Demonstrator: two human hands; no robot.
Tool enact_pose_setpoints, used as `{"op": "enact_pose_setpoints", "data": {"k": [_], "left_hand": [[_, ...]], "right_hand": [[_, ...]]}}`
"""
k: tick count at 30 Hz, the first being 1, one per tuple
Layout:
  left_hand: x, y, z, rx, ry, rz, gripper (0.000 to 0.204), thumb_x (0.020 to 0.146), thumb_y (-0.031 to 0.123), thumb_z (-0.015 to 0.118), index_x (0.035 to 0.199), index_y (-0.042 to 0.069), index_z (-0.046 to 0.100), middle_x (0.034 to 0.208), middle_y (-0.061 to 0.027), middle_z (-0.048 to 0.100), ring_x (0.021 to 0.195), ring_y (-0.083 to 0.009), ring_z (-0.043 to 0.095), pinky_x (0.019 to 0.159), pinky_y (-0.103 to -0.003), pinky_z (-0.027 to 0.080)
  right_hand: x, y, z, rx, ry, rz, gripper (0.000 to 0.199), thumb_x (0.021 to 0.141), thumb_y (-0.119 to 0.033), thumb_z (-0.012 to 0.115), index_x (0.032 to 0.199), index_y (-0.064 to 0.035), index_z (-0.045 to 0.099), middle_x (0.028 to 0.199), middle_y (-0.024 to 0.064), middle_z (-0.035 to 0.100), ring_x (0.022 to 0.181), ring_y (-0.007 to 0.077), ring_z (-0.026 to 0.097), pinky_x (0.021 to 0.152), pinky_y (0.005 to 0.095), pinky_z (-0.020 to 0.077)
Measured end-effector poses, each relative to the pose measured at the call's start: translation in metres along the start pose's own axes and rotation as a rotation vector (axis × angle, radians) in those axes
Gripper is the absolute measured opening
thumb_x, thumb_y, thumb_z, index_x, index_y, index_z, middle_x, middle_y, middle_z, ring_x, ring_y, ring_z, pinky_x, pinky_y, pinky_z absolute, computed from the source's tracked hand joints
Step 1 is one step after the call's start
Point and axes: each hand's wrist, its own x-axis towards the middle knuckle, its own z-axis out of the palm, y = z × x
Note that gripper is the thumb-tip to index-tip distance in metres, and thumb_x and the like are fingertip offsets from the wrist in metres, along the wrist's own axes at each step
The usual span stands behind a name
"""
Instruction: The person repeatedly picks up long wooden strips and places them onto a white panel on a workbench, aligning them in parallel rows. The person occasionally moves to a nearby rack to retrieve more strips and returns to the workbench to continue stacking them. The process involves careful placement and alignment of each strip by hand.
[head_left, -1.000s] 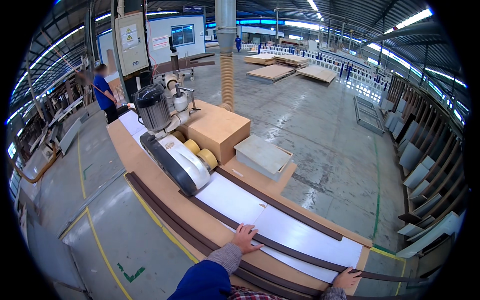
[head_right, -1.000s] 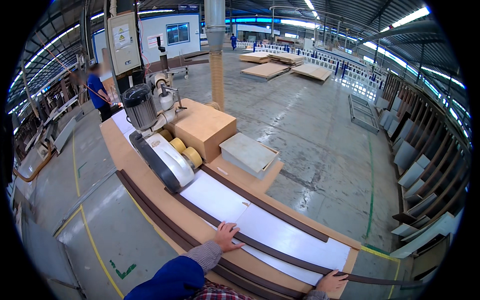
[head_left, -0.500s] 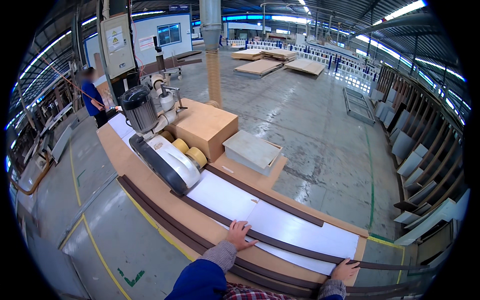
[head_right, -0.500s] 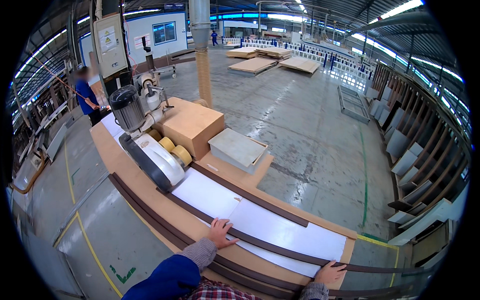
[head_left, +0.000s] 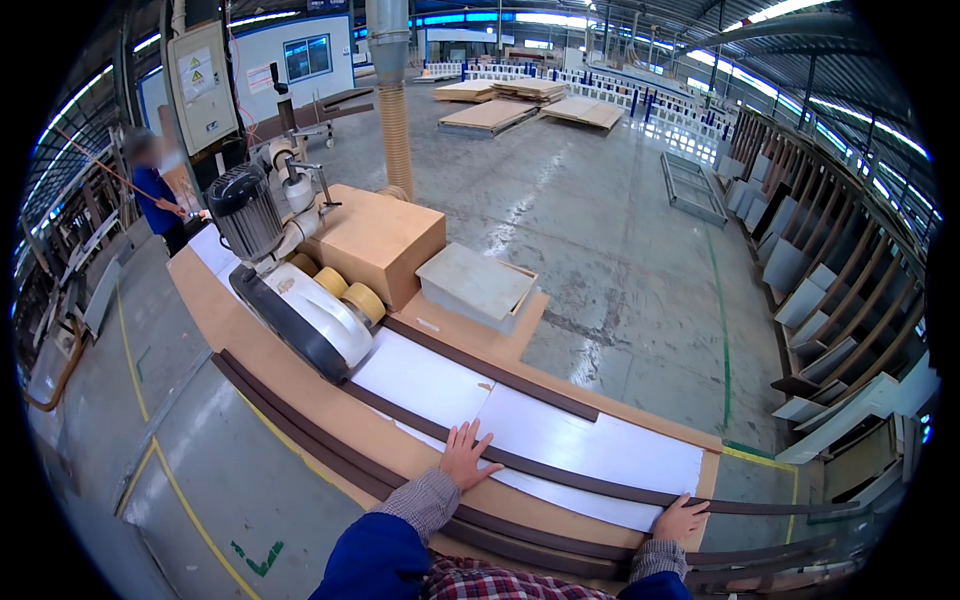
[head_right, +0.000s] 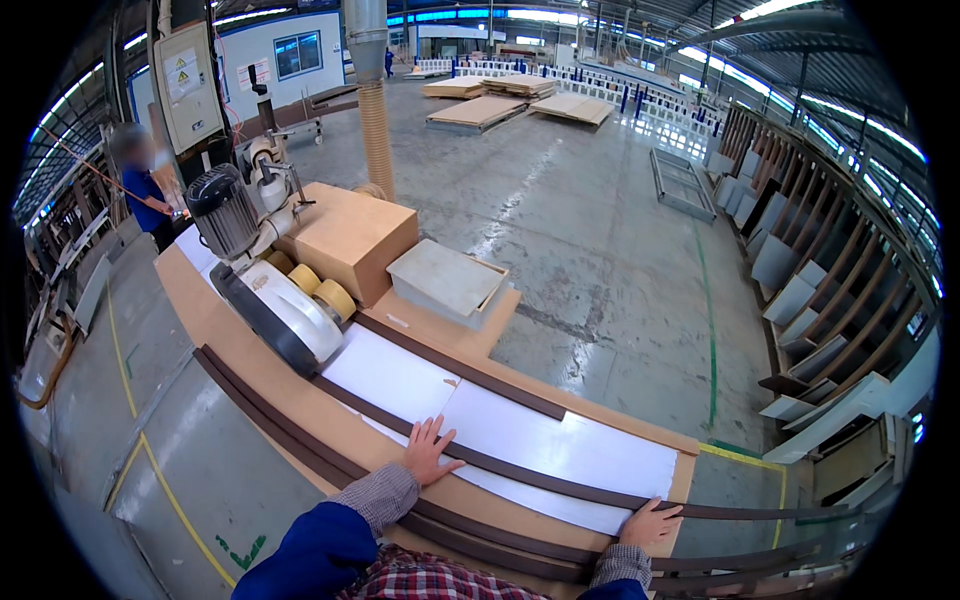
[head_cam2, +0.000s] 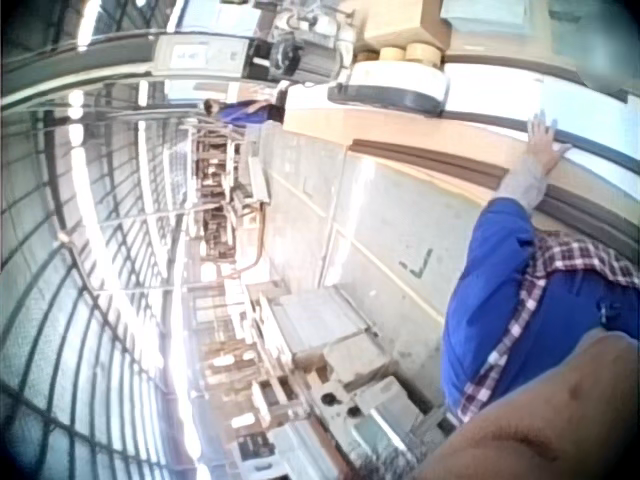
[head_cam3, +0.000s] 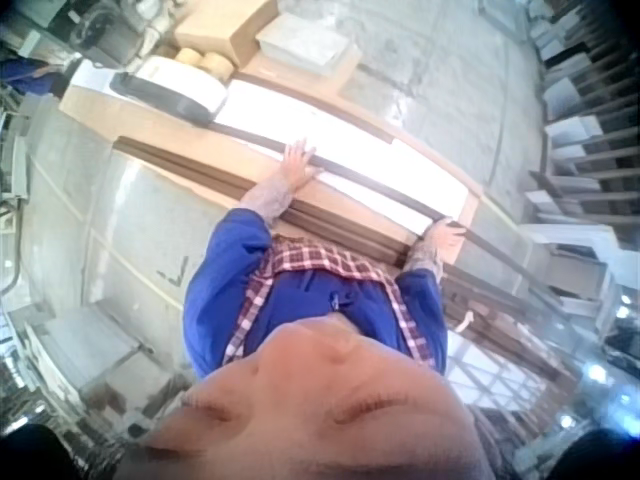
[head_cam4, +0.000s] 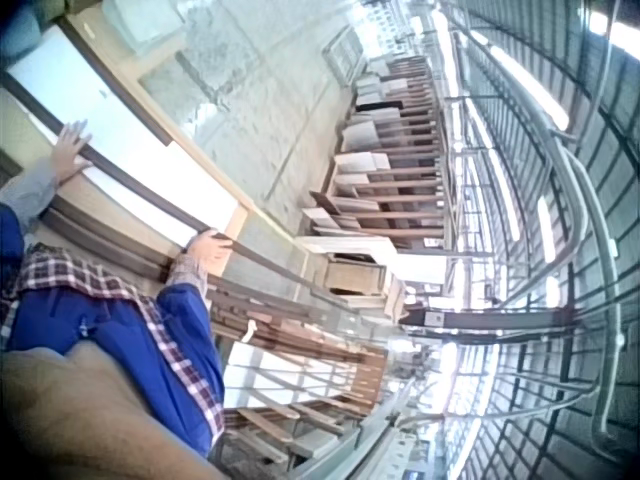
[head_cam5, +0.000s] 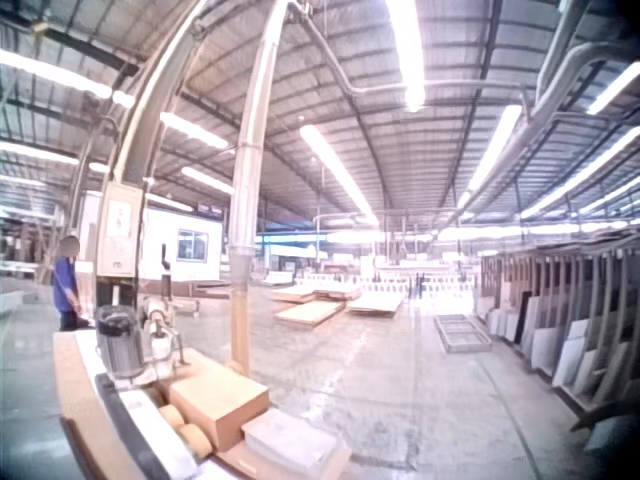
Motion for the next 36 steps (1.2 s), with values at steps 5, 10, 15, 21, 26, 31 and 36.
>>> {"op": "enact_pose_setpoints", "data": {"k": [5, 10, 15, 21, 26, 31, 36], "left_hand": [[0.016, 0.013, 0.008, 0.046, -0.152, -0.015, 0.076, 0.084, 0.065, 0.042, 0.139, 0.013, 0.036, 0.145, -0.0237, 0.02, 0.134, -0.0417, 0.016, 0.109, -0.054, 0.01], [0.035, 0.035, 0.02, 0.031, -0.163, 0.014, 0.075, 0.085, 0.064, 0.041, 0.139, 0.013, 0.034, 0.146, -0.0234, 0.017, 0.134, -0.0425, 0.015, 0.109, -0.054, 0.009], [0.058, 0.052, 0.03, 0.016, -0.169, 0.026, 0.076, 0.084, 0.065, 0.041, 0.139, 0.012, 0.035, 0.147, -0.0229, 0.017, 0.134, -0.043, 0.014, 0.109, -0.055, 0.009], [0.088, 0.062, 0.037, 0.03, -0.207, 0.028, 0.079, 0.084, 0.066, 0.04, 0.14, 0.011, 0.032, 0.146, -0.0267, 0.013, 0.135, -0.0431, 0.01, 0.108, -0.056, 0.007], [0.105, 0.071, 0.04, 0.075, -0.266, -0.033, 0.085, 0.081, 0.07, 0.039, 0.141, 0.01, 0.031, 0.144, -0.032, 0.011, 0.136, -0.0436, 0.006, 0.106, -0.059, 0.003], [0.108, 0.077, 0.04, 0.082, -0.189, -0.063, 0.089, 0.078, 0.073, 0.042, 0.137, 0.006, 0.036, 0.142, -0.0374, 0.008, 0.135, -0.0467, 0.003, 0.106, -0.059, 0.002], [0.106, 0.078, 0.037, 0.038, -0.154, -0.047, 0.088, 0.079, 0.071, 0.043, 0.135, 0.003, 0.038, 0.143, -0.0369, 0.003, 0.135, -0.047, 0.0, 0.107, -0.057, 0.003]], "right_hand": [[0.016, 0.004, 0.025, -0.077, 0.205, -0.005, 0.063, 0.092, -0.051, 0.04, 0.134, -0.0046, 0.038, 0.128, 0.0191, 0.048, 0.114, 0.0287, 0.05, 0.092, 0.0388, 0.0428], [0.05, 0.013, 0.042, -0.036, 0.077, 0.037, 0.07, 0.091, -0.057, 0.037, 0.131, 0.001, 0.037, 0.112, 0.0178, 0.059, 0.103, 0.0307, 0.058, 0.084, 0.0408, 0.0478], [0.071, 0.008, 0.022, 0.171, -0.111, 0.169, 0.072, 0.089, -0.061, 0.036, 0.12, 0.0027, 0.045, 0.097, 0.0233, 0.063, 0.087, 0.036, 0.063, 0.074, 0.0466, 0.0495], [0.074, 0.001, -0.017, 0.402, -0.342, 0.194, 0.072, 0.089, -0.064, 0.031, 0.105, 0.0035, 0.051, 0.102, 0.0239, 0.062, 0.097, 0.0384, 0.059, 0.086, 0.0503, 0.0419], [0.077, 0.001, -0.022, 0.499, -0.384, 0.202, 0.072, 0.091, -0.061, 0.03, 0.108, 0.0064, 0.048, 0.108, 0.0245, 0.06, 0.102, 0.0386, 0.056, 0.092, 0.0477, 0.0379], [0.083, 0.001, -0.016, 0.451, -0.396, 0.23, 0.073, 0.091, -0.06, 0.029, 0.109, 0.0087, 0.047, 0.107, 0.0253, 0.059, 0.101, 0.0391, 0.056, 0.091, 0.0482, 0.0386], [0.084, 0.002, -0.011, 0.426, -0.384, 0.205, 0.074, 0.092, -0.06, 0.029, 0.11, 0.0097, 0.047, 0.106, 0.0257, 0.06, 0.1, 0.0398, 0.056, 0.089, 0.0485, 0.0399]]}}
